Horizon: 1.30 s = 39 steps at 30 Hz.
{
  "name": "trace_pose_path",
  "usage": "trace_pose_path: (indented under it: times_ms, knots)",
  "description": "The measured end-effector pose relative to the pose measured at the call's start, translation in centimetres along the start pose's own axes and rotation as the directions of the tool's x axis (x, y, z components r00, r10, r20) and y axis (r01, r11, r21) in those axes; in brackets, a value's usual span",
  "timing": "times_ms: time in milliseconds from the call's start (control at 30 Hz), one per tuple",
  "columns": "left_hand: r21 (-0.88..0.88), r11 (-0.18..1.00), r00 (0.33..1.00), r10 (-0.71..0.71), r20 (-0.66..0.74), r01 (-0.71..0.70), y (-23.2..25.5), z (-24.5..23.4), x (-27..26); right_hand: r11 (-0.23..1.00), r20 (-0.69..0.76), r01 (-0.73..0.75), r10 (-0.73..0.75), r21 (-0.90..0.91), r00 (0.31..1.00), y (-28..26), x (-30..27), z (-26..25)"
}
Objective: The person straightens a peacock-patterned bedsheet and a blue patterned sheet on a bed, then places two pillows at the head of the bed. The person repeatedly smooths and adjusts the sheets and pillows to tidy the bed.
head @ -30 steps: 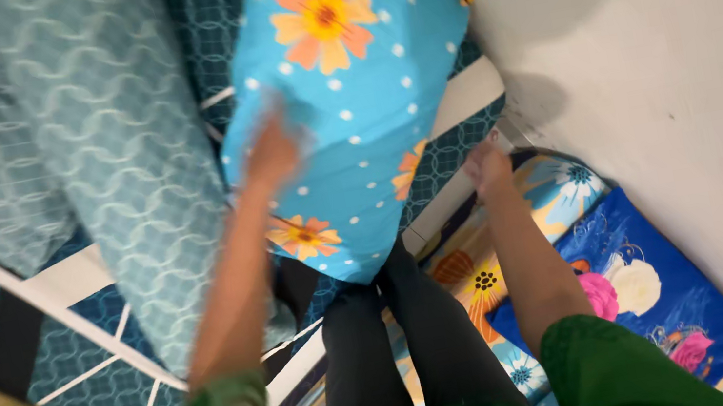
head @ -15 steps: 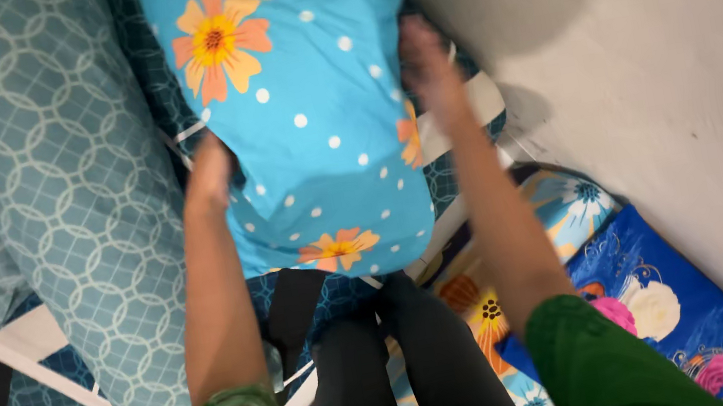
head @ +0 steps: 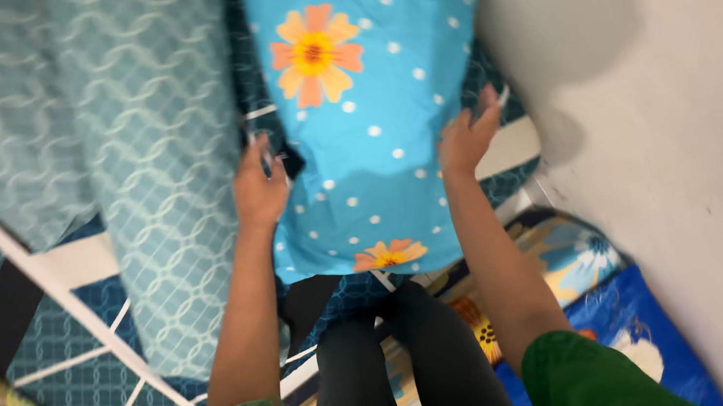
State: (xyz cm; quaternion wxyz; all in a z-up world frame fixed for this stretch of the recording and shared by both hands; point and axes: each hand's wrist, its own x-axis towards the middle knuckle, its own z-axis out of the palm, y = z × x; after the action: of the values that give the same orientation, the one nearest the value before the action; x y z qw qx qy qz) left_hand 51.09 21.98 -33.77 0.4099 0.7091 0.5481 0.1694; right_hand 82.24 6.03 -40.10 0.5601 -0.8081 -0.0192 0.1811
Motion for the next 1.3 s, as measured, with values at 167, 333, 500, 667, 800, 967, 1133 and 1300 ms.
trace_pose_path:
  times_ms: [167,333,500,667,800,967,1133,1300]
  knots:
    - [0.560,0.816,0.793,0.246,-0.557,0.140,-1.2,-10.3,1.7,0.872,0.505,0.412,-0.489,0.263,0.711,-4.4,-6.3,10.6]
    - [0.551,0.709,0.897,-0.315,-0.309,0.439,-2.9,-9.0,1.5,0.865,0.783,-0.433,0.446,-0.253,0.434,-2.5,-13.0,24.5]
    - [0.160,0.928,0.855,-0.228,-0.466,0.335,-2.8,-5.7,-2.2,0.810,0.862,-0.578,0.220,0.099,0.457,-2.6,-19.2,28.8]
    - [0.107,0.975,0.632,-0.042,-0.774,0.195,-3.8,-11.9,-11.1,0.845,0.963,-0.522,0.034,0.116,0.269,-4.9,-28.7,27.3]
    - [0.098,0.901,0.585,-0.189,-0.789,0.423,-7.0,-16.2,-15.4,0.973,0.983,-0.226,0.090,-0.051,0.163,-6.2,-33.9,27.9]
    - [0.112,0.809,0.663,-0.385,-0.642,0.577,-13.7,-17.5,-13.1,0.963,0.968,-0.201,0.208,-0.179,0.139,-5.2,-32.3,29.0]
    - [0.125,0.794,0.550,-0.289,-0.783,0.595,-14.4,-14.1,-8.4,0.819,0.700,0.537,-0.504,0.201,0.506,-4.4,-18.5,21.2]
    - [-0.248,0.924,0.940,0.228,-0.254,-0.291,-7.6,-3.4,-2.4,0.471,0.219,0.759,-0.765,-0.450,0.605,-3.1,0.1,7.6]
